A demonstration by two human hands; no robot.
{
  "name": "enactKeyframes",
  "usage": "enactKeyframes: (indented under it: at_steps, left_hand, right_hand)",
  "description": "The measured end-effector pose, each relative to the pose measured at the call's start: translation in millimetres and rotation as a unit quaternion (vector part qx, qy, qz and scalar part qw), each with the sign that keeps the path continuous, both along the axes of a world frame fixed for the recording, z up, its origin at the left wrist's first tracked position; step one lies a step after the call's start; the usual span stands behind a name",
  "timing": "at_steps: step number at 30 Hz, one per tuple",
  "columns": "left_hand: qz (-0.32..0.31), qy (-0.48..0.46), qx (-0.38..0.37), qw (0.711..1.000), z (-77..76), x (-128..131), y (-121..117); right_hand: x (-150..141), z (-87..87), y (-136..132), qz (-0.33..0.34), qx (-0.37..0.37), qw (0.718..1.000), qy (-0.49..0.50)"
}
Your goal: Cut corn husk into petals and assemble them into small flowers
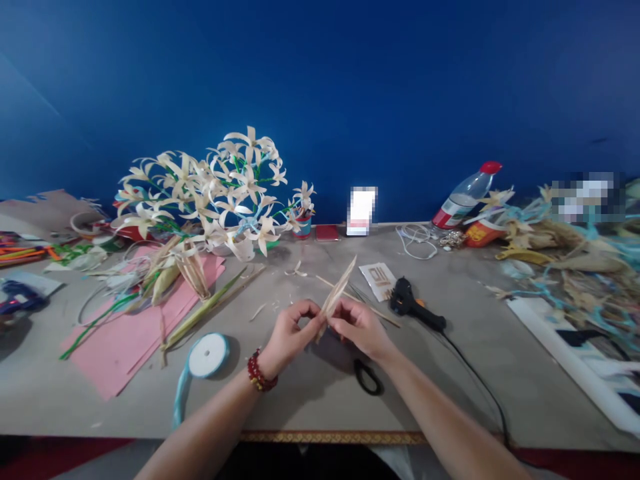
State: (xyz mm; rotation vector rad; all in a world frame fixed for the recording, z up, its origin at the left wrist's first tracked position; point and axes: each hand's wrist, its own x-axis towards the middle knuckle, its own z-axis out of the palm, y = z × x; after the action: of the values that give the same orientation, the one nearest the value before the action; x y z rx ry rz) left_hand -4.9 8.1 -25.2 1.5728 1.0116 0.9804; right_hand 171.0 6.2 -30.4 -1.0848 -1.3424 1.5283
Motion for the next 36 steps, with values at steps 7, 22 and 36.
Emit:
enactKeyframes:
  at_steps: [7, 22, 36]
  left_hand:
    - [0.014, 0.053, 0.042, 0.998, 5.6, -1, 1]
    - [0.031, 0.038, 0.061, 0.997, 1.7, 2, -2]
    - [0.106, -0.058, -0.059, 0.991, -12.0, 1, 8]
  right_hand:
    - [-2, 2.3, -1, -0.008, -0.008, 1.000, 0.001]
    - [-4, 1.0, 0, -0.029, -0.024, 0.999, 0.017]
    - [26, 27.6, -2, -0.007, 0.011, 0.946, 0.324]
